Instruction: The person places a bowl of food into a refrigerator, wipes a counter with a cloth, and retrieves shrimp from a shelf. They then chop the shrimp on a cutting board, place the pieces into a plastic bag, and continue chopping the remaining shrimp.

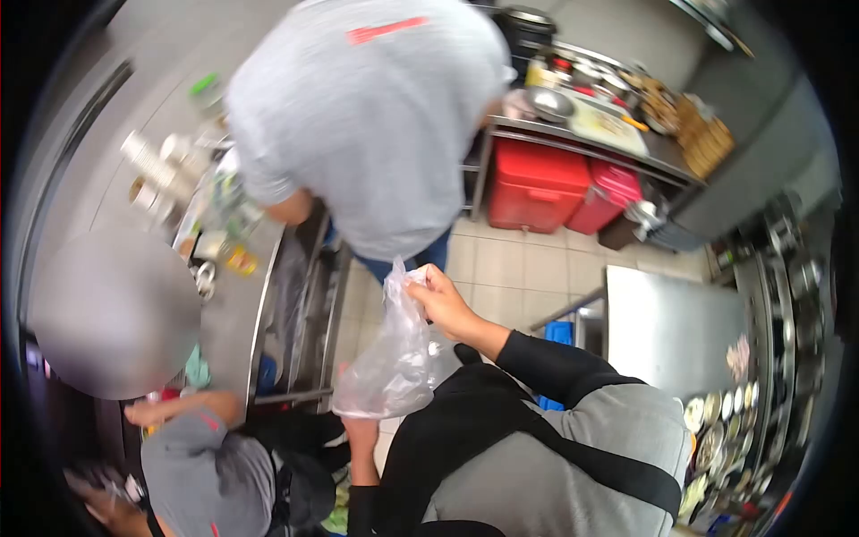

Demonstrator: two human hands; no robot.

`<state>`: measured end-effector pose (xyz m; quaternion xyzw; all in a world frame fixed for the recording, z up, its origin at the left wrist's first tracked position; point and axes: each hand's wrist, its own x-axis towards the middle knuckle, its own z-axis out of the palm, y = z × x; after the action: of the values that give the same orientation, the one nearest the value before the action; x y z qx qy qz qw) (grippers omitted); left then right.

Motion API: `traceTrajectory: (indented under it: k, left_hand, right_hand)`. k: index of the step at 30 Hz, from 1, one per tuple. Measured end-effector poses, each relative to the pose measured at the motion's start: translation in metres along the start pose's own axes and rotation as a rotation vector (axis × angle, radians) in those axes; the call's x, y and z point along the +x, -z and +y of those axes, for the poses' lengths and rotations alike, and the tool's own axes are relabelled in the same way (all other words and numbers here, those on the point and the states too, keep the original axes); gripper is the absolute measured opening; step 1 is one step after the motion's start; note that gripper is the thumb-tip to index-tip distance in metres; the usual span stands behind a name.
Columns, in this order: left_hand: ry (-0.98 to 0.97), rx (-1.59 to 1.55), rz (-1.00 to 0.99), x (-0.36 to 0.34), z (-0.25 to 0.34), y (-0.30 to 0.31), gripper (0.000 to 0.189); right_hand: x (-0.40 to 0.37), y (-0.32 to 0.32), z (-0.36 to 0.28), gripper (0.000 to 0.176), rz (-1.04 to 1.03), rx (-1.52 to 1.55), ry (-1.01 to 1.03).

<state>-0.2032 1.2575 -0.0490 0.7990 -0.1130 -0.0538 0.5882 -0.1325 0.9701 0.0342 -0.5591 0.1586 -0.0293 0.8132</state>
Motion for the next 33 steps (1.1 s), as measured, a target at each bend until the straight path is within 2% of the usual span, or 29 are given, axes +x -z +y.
traceTrajectory:
  k: [1, 3, 4, 5, 6, 7, 9, 10, 12, 13, 15, 16, 17, 18, 19, 20, 21, 22, 23, 25, 26, 27, 28, 29, 30, 31, 32, 33]
  left_hand:
    - [0.016, -0.254, -0.059, 0.011, 0.009, -0.017, 0.046]
    - [0.019, -0.136, -0.337, 0.043, 0.029, -0.049, 0.03]
    - [0.007, -0.13, -0.37, 0.06, 0.038, -0.077, 0.03]
    - [0.13, -0.299, -0.374, 0.08, 0.044, -0.108, 0.023]
    - [0.256, -0.465, -0.37, 0.096, 0.054, -0.143, 0.017]
    - [0.248, -0.462, -0.388, 0.112, 0.068, -0.177, 0.017]
    - [0.272, -0.69, -0.399, 0.142, 0.097, -0.244, 0.008]
    - [0.264, -0.693, -0.394, 0.154, 0.11, -0.276, 0.008]
    - [0.209, -0.624, -0.536, 0.17, 0.129, -0.325, 0.003]
    - [0.213, -0.618, -0.518, 0.175, 0.134, -0.348, 0.003]
    - [0.176, -0.67, -0.838, 0.188, 0.138, -0.393, 0.011]
    - [0.171, -0.672, -0.825, 0.193, 0.14, -0.413, 0.011]
    - [0.277, -0.778, -0.92, 0.198, 0.14, -0.431, 0.019]
    - [0.388, -0.88, -1.019, 0.207, 0.14, -0.447, 0.029]
    - [0.385, -0.881, -1.018, 0.22, 0.138, -0.459, 0.029]
    - [0.525, -1.069, -1.09, 0.236, 0.136, -0.468, 0.032]
    - [0.673, -1.257, -1.156, 0.25, 0.144, -0.475, 0.035]
    - [0.787, -1.207, -1.062, 0.262, 0.152, -0.482, 0.038]
    - [0.794, -1.204, -1.062, 0.277, 0.151, -0.491, 0.038]
    - [0.716, -1.015, -1.227, 0.309, 0.145, -0.512, 0.042]
    - [0.439, -0.545, -1.194, 0.317, 0.159, -0.526, 0.037]
    - [0.438, -0.549, -1.191, 0.33, 0.158, -0.545, 0.037]
    - [0.207, -0.224, -1.14, 0.344, 0.153, -0.564, 0.034]
    - [-0.015, 0.098, -1.065, 0.358, 0.143, -0.584, 0.03]
    - [0.236, -0.038, -0.951, 0.378, 0.112, -0.613, 0.022]
    - [0.459, -0.336, -0.969, 0.401, 0.109, -0.624, 0.025]
    - [0.699, -0.624, -0.982, 0.428, 0.113, -0.637, 0.027]
    - [0.768, -0.699, -0.886, 0.442, 0.139, -0.644, 0.036]
  right_hand:
    - [0.002, 0.033, 0.003, 0.017, 0.046, 0.015, 0.022]
    - [0.009, 0.098, 0.01, 0.021, 0.118, 0.328, -0.077]
    - [0.003, 0.129, 0.005, 0.035, 0.161, 0.31, -0.092]
    - [-0.003, 0.158, 0.001, 0.035, 0.186, 0.32, -0.075]
    - [-0.013, 0.187, -0.01, 0.043, 0.398, 0.17, -0.113]
    - [-0.022, 0.218, -0.019, 0.052, 0.603, 0.016, -0.157]
    - [-0.031, 0.298, 0.002, 0.069, 0.732, -0.252, 0.13]
    - [-0.043, 0.333, -0.009, 0.069, 0.726, -0.254, 0.137]
    - [-0.066, 0.372, -0.038, 0.073, 0.357, 0.231, 0.0]
    - [-0.072, 0.371, -0.048, 0.073, 0.341, 0.234, -0.012]
    - [-0.082, 0.365, -0.069, 0.062, 0.208, -0.401, 0.263]
    - [-0.074, 0.37, -0.072, 0.052, 0.244, -0.428, 0.281]
    - [-0.067, 0.376, -0.075, 0.043, 0.281, -0.454, 0.297]
    - [-0.053, 0.395, -0.067, 0.036, 0.326, -0.165, 0.148]
    - [-0.04, 0.416, -0.059, 0.029, 0.366, 0.125, -0.004]
    - [-0.035, 0.439, -0.053, 0.019, 0.376, 0.575, 0.0]
    - [-0.03, 0.457, -0.051, 0.019, 0.378, 0.579, -0.003]
    - [-0.024, 0.475, -0.049, 0.016, 0.442, 0.706, 0.044]
    - [-0.02, 0.49, -0.049, 0.014, 0.506, 0.831, 0.093]
    - [-0.014, 0.523, -0.053, 0.015, 0.538, 0.947, 0.054]
    - [-0.01, 0.542, -0.056, 0.016, 0.483, 1.024, 0.037]
    - [-0.001, 0.543, -0.077, 0.019, 0.427, 1.098, 0.019]
    - [0.007, 0.54, -0.096, 0.026, 0.596, 0.972, -0.02]
    - [0.018, 0.544, -0.113, 0.026, 0.601, 0.97, -0.026]
    - [0.028, 0.548, -0.126, 0.026, 0.436, 0.812, 0.034]
    - [0.036, 0.555, -0.138, 0.027, 0.295, 0.655, 0.099]
    - [0.051, 0.57, -0.145, 0.025, 0.359, 0.326, 0.052]
    - [0.062, 0.591, -0.146, 0.022, 0.427, 0.004, -0.021]
